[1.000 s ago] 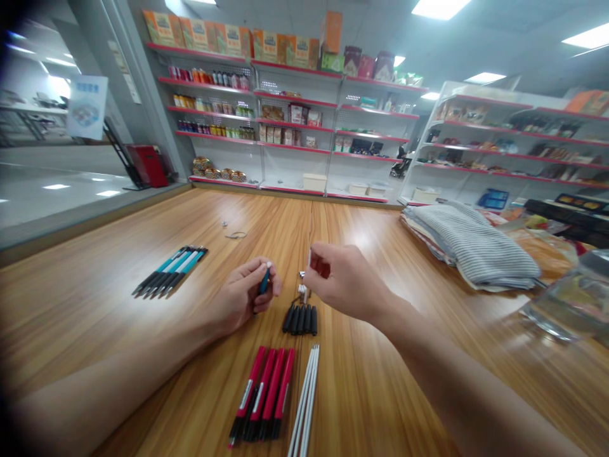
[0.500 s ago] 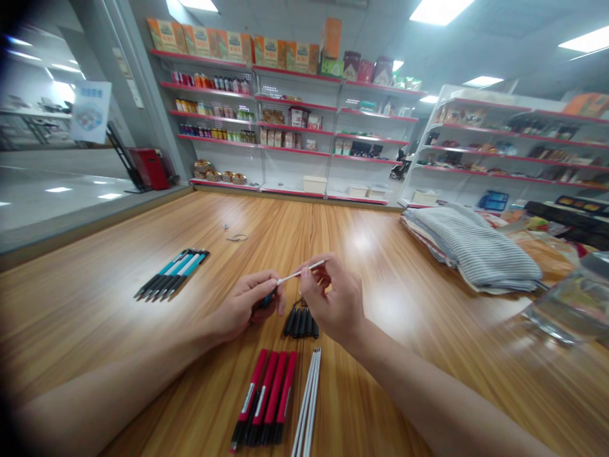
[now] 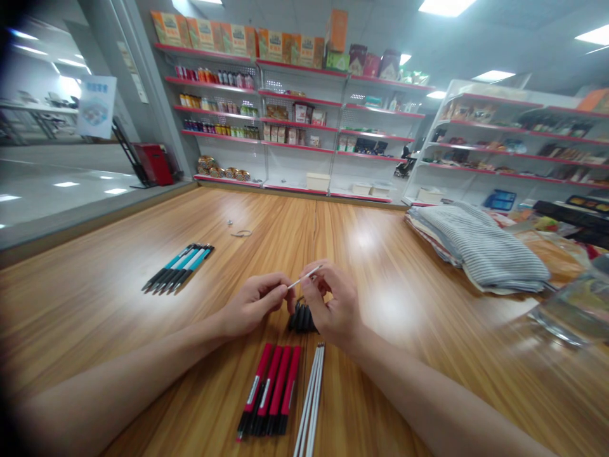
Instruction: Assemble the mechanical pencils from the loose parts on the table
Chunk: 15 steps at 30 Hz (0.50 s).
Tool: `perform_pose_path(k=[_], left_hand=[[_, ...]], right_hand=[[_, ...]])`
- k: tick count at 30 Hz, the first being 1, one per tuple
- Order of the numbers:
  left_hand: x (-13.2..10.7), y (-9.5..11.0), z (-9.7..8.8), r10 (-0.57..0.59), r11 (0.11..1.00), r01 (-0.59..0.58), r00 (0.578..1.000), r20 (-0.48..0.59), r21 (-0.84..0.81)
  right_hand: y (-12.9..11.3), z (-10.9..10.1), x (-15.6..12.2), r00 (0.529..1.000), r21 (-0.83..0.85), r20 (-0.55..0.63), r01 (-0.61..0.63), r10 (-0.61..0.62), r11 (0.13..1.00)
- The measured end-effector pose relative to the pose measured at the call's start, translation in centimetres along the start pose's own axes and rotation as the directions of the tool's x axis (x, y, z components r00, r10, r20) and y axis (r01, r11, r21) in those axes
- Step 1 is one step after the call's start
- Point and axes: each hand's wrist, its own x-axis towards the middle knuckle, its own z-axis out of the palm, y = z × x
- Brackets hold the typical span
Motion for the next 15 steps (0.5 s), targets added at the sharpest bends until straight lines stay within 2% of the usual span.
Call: perform_pose_path(k=[8,12,15], left_hand=[[0.1,-0.2,-0.1,-0.002,0.993,-0.002,0.999,-0.034,-0.12],[0.2,-1.0,-0.2,-0.086,0.955,0.056,0.992,-0.092,-0.29],[0.4,-1.2,-0.5,-0.141,0.908,0.059,0.975,-0.17,-0.415]], right_hand=[[0.7,-0.2,0.0,0.989,-0.188,0.143,0.054,-0.027,0.981],[1.3,-1.1,0.2,0.992,-0.23,0.124,0.042,-0.013,0.972],[1.8,-1.8,0.5,0.993,-0.306,0.117,0.006,0.032,0.952]])
